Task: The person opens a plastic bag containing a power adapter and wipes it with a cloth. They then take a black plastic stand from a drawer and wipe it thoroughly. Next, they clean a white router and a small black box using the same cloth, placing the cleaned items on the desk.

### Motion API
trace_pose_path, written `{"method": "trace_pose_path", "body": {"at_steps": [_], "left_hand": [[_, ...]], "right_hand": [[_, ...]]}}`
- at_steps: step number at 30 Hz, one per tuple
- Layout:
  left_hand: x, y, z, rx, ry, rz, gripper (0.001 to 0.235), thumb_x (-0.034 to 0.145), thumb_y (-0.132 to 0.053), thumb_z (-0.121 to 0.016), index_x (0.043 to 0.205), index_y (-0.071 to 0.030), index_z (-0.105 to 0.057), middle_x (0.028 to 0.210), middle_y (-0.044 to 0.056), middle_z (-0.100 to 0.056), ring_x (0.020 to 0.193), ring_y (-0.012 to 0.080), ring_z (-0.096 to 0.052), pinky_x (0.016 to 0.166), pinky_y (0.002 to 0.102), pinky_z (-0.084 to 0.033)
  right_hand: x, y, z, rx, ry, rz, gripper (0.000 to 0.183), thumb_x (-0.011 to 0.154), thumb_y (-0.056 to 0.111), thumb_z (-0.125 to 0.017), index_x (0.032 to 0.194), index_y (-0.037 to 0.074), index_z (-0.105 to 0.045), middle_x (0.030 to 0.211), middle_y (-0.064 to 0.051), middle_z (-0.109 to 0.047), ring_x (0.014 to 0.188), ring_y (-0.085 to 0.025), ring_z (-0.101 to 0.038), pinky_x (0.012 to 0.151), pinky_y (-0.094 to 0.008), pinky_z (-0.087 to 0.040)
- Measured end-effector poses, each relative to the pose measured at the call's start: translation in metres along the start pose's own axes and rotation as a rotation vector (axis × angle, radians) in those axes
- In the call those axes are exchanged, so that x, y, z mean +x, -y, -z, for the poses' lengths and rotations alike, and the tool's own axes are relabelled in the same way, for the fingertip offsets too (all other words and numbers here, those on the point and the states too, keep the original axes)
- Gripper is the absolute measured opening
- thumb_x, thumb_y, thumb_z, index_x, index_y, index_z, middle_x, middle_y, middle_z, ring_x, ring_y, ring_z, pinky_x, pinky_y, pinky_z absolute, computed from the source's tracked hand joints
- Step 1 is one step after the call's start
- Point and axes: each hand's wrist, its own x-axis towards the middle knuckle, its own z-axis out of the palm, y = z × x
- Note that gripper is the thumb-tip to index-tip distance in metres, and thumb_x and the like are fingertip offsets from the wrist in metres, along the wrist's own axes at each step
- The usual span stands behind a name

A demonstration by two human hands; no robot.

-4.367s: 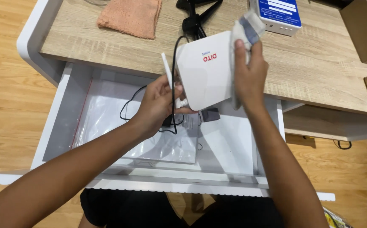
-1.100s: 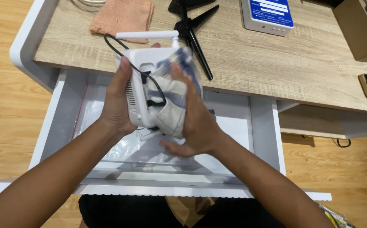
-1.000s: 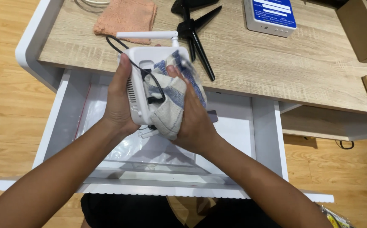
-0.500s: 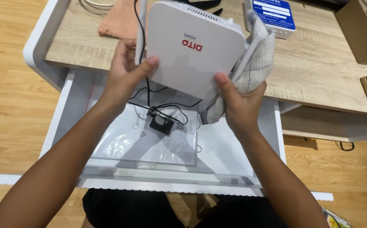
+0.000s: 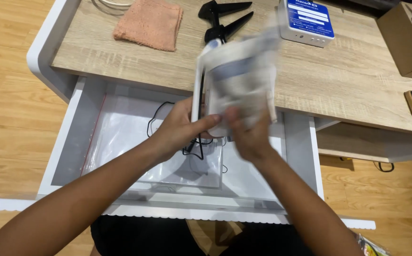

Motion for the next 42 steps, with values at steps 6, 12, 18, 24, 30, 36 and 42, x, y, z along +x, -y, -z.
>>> {"method": "trace_pose_path", "body": {"at_steps": [6,12,18,24,30,36,42], "left_hand": [[-0.011,-0.017,-0.009,0.220,-0.041,-0.254,0.026,0.082,-0.021,-0.081,0.105,-0.010,-0.074,0.097,-0.010,-0.065,0.090,0.0039,-0.056,0.075,0.024,-0.053],[-0.009,-0.011,-0.016,0.168,-0.040,-0.072,0.047,0.081,-0.034,-0.078,0.117,-0.006,-0.066,0.098,0.001,-0.071,0.088,0.0102,-0.068,0.068,0.027,-0.060],[-0.013,-0.023,-0.016,0.196,-0.063,-0.088,0.041,0.082,-0.030,-0.078,0.114,-0.006,-0.070,0.095,0.000,-0.073,0.087,0.0110,-0.069,0.071,0.028,-0.062],[-0.012,-0.020,-0.017,0.287,0.014,-0.368,0.035,0.089,-0.018,-0.079,0.112,0.006,-0.069,0.094,0.016,-0.075,0.091,0.0174,-0.070,0.078,0.035,-0.061],[-0.004,-0.006,-0.010,0.450,0.054,-0.366,0.039,0.089,-0.011,-0.076,0.120,0.010,-0.064,0.097,0.022,-0.075,0.094,0.0271,-0.075,0.078,0.041,-0.061],[-0.011,-0.018,-0.010,0.396,0.038,-0.407,0.042,0.089,-0.007,-0.077,0.125,0.009,-0.065,0.101,0.021,-0.076,0.096,0.0211,-0.071,0.083,0.038,-0.059],[-0.009,0.007,-0.004,0.382,0.046,-0.363,0.045,0.087,0.000,-0.075,0.130,0.007,-0.065,0.107,0.022,-0.076,0.102,0.0234,-0.071,0.086,0.041,-0.059]], "right_hand": [[0.009,-0.013,-0.008,-0.342,0.640,0.479,0.067,0.110,0.062,-0.026,0.163,0.024,-0.040,0.175,-0.006,-0.019,0.168,-0.036,-0.014,0.140,-0.068,-0.011],[-0.013,-0.008,-0.006,-0.376,0.329,0.372,0.073,0.111,0.050,-0.039,0.161,0.000,-0.026,0.169,-0.016,-0.033,0.164,-0.042,-0.027,0.139,-0.065,-0.023],[0.001,-0.016,-0.013,-0.269,0.580,0.569,0.076,0.100,0.071,-0.039,0.154,0.019,-0.052,0.169,-0.011,-0.029,0.163,-0.040,-0.023,0.136,-0.075,-0.021],[0.030,-0.061,-0.003,-0.014,0.270,0.132,0.036,0.106,0.035,-0.054,0.129,0.007,-0.059,0.110,-0.005,-0.054,0.101,-0.022,-0.060,0.097,-0.042,-0.047],[0.019,-0.022,-0.004,-0.218,0.336,0.478,0.055,0.104,0.047,-0.047,0.119,-0.004,-0.058,0.110,-0.022,-0.057,0.107,-0.043,-0.058,0.100,-0.053,-0.037],[0.035,-0.056,0.020,-0.066,0.332,0.271,0.049,0.106,0.041,-0.041,0.112,-0.001,-0.066,0.102,-0.013,-0.067,0.096,-0.028,-0.065,0.097,-0.042,-0.045],[0.012,-0.010,0.015,-0.259,0.291,0.472,0.052,0.104,0.044,-0.051,0.114,-0.006,-0.058,0.102,-0.025,-0.057,0.094,-0.048,-0.059,0.091,-0.054,-0.041]]}}
